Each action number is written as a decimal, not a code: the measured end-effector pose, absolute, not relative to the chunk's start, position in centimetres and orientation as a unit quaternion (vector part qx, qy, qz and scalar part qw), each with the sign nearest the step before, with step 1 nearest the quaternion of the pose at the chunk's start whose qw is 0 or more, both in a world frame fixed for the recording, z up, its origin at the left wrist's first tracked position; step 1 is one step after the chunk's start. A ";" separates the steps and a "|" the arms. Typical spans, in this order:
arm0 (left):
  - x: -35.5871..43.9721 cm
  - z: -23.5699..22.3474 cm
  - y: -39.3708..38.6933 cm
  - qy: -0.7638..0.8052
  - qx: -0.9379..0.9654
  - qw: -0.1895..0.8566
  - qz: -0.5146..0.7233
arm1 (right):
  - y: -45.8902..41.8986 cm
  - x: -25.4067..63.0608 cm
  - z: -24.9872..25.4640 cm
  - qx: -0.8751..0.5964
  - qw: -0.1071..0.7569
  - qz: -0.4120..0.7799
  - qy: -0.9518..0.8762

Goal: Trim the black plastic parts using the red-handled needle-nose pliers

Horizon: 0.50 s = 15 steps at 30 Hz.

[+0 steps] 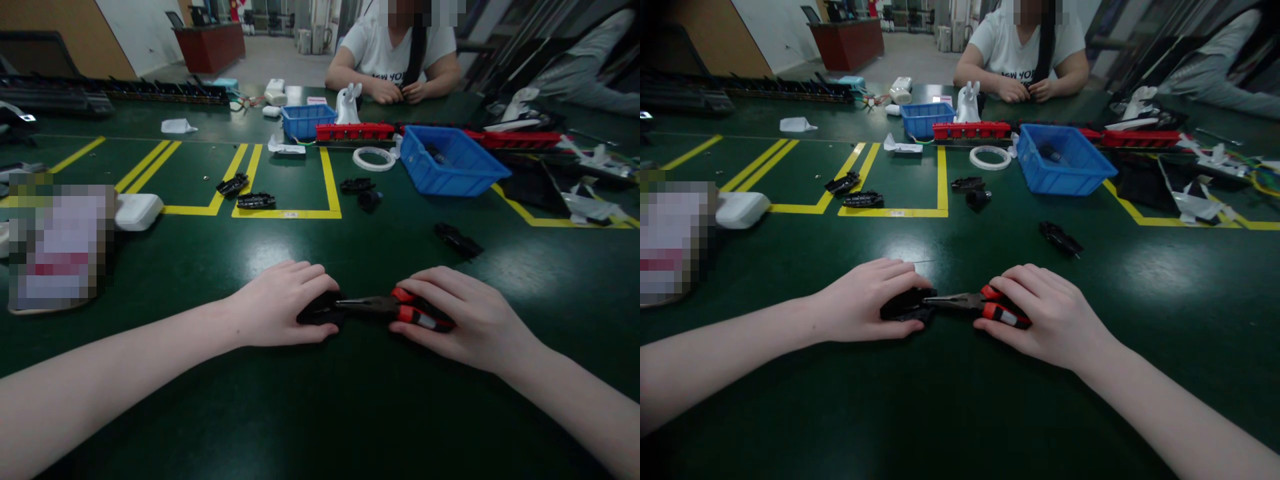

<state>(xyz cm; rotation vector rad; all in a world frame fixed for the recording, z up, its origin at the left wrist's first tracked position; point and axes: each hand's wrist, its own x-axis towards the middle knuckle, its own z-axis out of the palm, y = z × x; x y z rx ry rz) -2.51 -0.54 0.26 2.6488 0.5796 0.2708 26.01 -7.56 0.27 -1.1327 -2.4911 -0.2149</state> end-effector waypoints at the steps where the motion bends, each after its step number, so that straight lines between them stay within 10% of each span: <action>1: -2.5 0.2 -0.5 0.206 0.951 0.212 0.095 | -7.6 26.1 0.2 -0.405 0.199 -0.071 -0.890; 15: -2.5 0.4 -0.2 0.214 0.936 0.264 0.093 | -7.6 26.4 -0.7 -0.432 0.227 -0.034 -0.872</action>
